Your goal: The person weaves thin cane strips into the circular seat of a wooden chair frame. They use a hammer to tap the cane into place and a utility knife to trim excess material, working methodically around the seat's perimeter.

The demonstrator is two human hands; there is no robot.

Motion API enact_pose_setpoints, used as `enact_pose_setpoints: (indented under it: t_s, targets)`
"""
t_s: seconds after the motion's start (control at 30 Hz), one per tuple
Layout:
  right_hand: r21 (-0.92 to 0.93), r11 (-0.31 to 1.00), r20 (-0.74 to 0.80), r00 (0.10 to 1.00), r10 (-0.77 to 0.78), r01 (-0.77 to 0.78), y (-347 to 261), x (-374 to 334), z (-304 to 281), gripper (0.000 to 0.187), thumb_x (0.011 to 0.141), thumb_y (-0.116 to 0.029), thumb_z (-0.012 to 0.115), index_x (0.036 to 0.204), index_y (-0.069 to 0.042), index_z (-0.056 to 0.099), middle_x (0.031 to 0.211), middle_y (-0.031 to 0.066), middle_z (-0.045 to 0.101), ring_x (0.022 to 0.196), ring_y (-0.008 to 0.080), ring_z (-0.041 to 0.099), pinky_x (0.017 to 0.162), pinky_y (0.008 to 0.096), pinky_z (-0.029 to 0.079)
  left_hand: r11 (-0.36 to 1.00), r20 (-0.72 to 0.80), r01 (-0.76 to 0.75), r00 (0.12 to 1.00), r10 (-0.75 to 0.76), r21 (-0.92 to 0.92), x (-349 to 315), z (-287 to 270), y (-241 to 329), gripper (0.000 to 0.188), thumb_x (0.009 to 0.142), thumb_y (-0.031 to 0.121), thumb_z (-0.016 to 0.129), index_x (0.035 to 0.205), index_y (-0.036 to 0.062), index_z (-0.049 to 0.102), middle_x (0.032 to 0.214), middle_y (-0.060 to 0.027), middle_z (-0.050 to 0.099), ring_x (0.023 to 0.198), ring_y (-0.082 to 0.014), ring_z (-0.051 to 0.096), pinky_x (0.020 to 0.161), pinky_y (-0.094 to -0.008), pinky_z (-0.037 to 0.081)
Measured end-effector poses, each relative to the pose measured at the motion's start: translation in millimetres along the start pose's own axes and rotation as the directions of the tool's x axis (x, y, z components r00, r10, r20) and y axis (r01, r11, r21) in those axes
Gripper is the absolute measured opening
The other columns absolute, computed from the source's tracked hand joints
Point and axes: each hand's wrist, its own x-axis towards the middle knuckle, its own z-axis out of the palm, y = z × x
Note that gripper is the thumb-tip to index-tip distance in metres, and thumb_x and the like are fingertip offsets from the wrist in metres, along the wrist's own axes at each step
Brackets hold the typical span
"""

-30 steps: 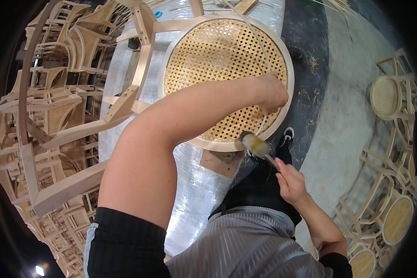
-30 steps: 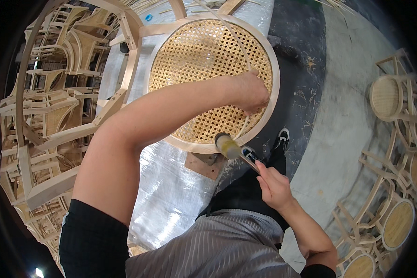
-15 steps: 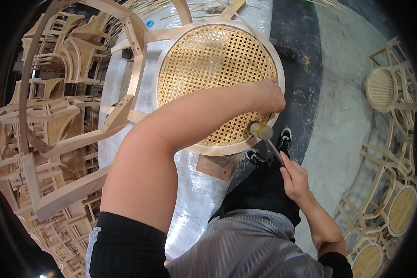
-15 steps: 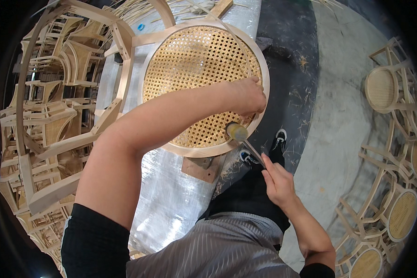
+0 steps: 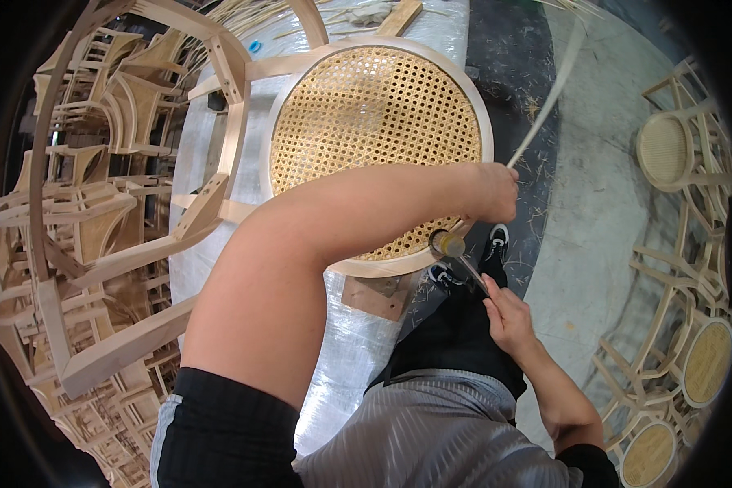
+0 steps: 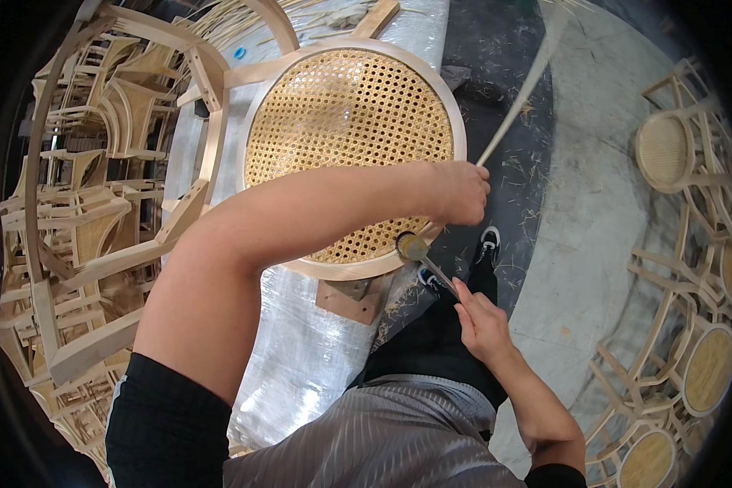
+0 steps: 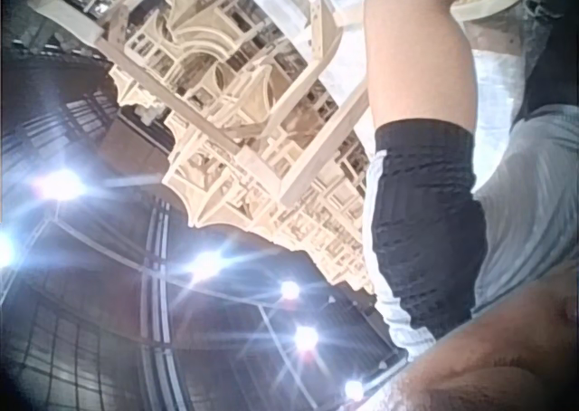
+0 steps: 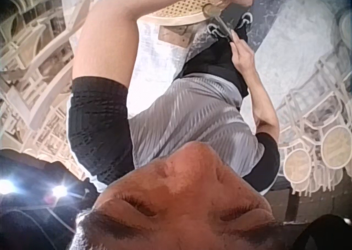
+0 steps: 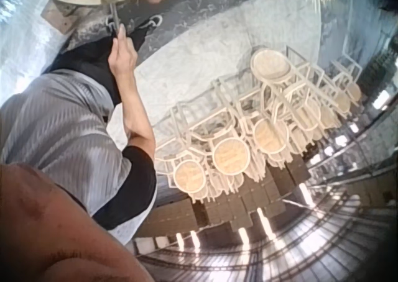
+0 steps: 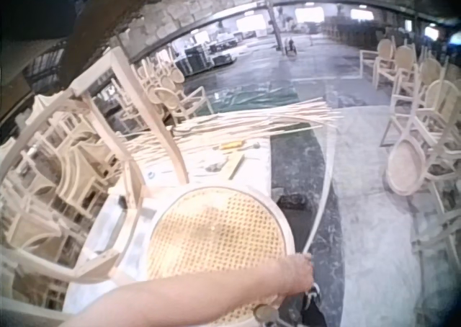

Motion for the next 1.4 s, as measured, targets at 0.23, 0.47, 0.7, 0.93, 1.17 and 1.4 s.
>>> enact_pose_setpoints:
  t_s: [0.23,0.47,0.7,0.93,1.17,1.4]
  targets:
    - [0.047,0.999,-0.009,1.0,-0.021,0.021,-9,-7,-2,0.053,0.097,-0.003,0.069,0.15,-0.006,0.061,0.083,0.0158,0.061,0.069,0.0336,0.063,0.064,0.0421,0.052,0.998,-0.016,-0.036,0.999,0.037,0.058,9,12,2,0.012,0.088,0.027,0.074,0.094,0.0186,0.081,0.105,0.0036,0.078,0.115,-0.0178,0.067,0.106,-0.0341,0.047]
    - [0.06,0.996,0.034,0.997,-0.068,0.066,1,-6,10,0.054,0.097,-0.003,0.07,0.15,-0.005,0.061,0.081,0.015,0.058,0.068,0.0319,0.062,0.065,0.0411,0.052,1.0,0.035,-0.01,0.999,0.01,-0.008,-7,9,-10,0.016,0.086,0.032,0.077,0.097,0.0208,0.083,0.105,0.0035,0.077,0.114,-0.0182,0.066,0.104,-0.0352,0.045]
    - [0.153,0.988,0.08,0.997,0.019,-0.031,-2,-3,8,0.052,0.1,-0.004,0.068,0.151,-0.006,0.061,0.082,0.0158,0.059,0.069,0.0314,0.062,0.068,0.0383,0.052,0.987,0.154,0.069,0.987,-0.046,-0.147,-20,0,-4,0.042,0.075,0.048,0.088,0.108,0.0223,0.084,0.116,0.0014,0.074,0.124,-0.0215,0.06,0.109,-0.0381,0.042]
    - [0.181,0.981,0.053,0.997,0.056,-0.064,3,-11,1,0.051,0.1,-0.004,0.068,0.15,-0.005,0.061,0.081,0.0154,0.06,0.068,0.0309,0.061,0.066,0.0375,0.051,0.965,0.165,0.11,0.984,-0.072,-0.237,-25,11,1,0.049,0.071,0.051,0.09,0.111,0.0216,0.085,0.121,0.0006,0.072,0.129,-0.023,0.056,0.114,-0.0387,0.04]
    - [0.125,0.991,0.034,0.998,0.044,-0.048,2,-30,-2,0.051,0.099,-0.005,0.07,0.149,-0.003,0.062,0.079,0.0146,0.059,0.066,0.0307,0.061,0.063,0.0389,0.051,0.955,0.208,0.122,0.976,-0.065,-0.271,-25,6,3,0.05,0.07,0.049,0.092,0.112,0.022,0.085,0.123,0.0012,0.071,0.131,-0.0235,0.053,0.115,-0.0385,0.039]
    - [0.089,0.996,0.008,1.0,0.018,-0.019,-12,-12,8,0.053,0.098,-0.003,0.07,0.15,-0.006,0.062,0.081,0.0153,0.059,0.066,0.0329,0.061,0.063,0.0407,0.051,0.996,0.187,-0.039,0.981,0.054,-0.08,-13,8,9,0.055,0.07,0.053,0.092,0.115,0.0214,0.084,0.123,0.0016,0.071,0.131,-0.0211,0.054,0.114,-0.0365,0.037]
